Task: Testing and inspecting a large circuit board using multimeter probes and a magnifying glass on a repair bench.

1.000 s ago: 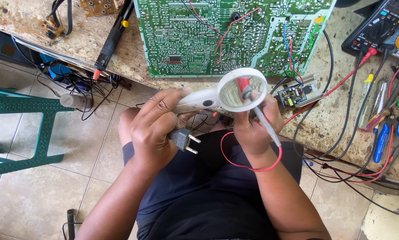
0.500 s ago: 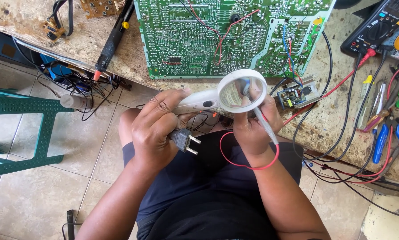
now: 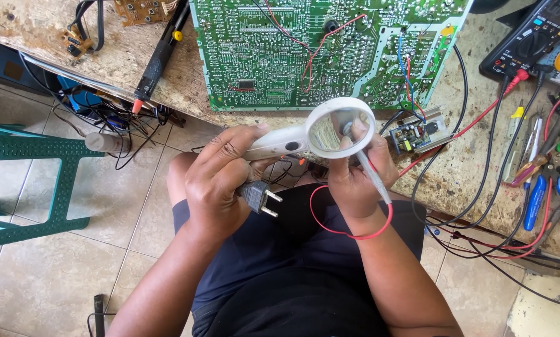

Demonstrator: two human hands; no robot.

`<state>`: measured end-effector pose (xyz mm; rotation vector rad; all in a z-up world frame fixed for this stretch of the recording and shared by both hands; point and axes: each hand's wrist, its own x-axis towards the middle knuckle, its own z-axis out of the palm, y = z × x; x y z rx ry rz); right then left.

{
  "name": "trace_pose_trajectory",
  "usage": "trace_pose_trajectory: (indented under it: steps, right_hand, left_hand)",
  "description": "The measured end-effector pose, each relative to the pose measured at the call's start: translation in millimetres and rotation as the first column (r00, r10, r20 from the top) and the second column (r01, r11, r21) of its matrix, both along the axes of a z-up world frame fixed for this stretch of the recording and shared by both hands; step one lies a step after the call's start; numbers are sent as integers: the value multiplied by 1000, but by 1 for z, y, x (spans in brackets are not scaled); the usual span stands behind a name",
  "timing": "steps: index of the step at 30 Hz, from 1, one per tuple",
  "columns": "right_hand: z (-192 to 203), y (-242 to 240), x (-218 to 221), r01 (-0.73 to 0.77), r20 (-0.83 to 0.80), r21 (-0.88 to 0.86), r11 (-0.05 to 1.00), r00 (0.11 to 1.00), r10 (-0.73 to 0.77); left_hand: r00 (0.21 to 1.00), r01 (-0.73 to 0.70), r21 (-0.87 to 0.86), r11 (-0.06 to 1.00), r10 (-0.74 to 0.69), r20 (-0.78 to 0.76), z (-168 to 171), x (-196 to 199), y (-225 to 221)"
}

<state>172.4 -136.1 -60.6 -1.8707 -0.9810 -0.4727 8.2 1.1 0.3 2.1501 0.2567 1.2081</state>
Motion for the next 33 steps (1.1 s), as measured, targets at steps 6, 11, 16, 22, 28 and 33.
trace_pose_trajectory:
  steps: [6, 11, 16, 22, 28, 33]
  right_hand:
    - [2, 1, 0, -17, 9, 3, 1000, 1000, 17]
    - [4, 0, 0, -13, 42, -30, 999, 999, 15]
    - [20, 9, -4, -158, 48, 35, 987, 987, 156]
    - [20, 8, -5, -197, 16, 55, 979, 980, 196]
    - [21, 5, -4, -192, 42, 29, 981, 981, 191]
    - [19, 4, -5, -136, -10, 5, 991, 991, 136]
  left_hand:
    - [1000, 4, 0, 1000, -4, -8, -1, -1, 0]
    - [996, -83, 33, 996, 84, -29, 1, -7, -3]
    - [915, -390, 59, 919, 380, 134, -1, -32, 20]
    - [532, -845, 200, 496, 821, 206, -19, -94, 136]
    - [465, -871, 62, 487, 858, -219, -62, -111, 249]
    - [460, -861, -46, 507, 736, -497, -67, -97, 279]
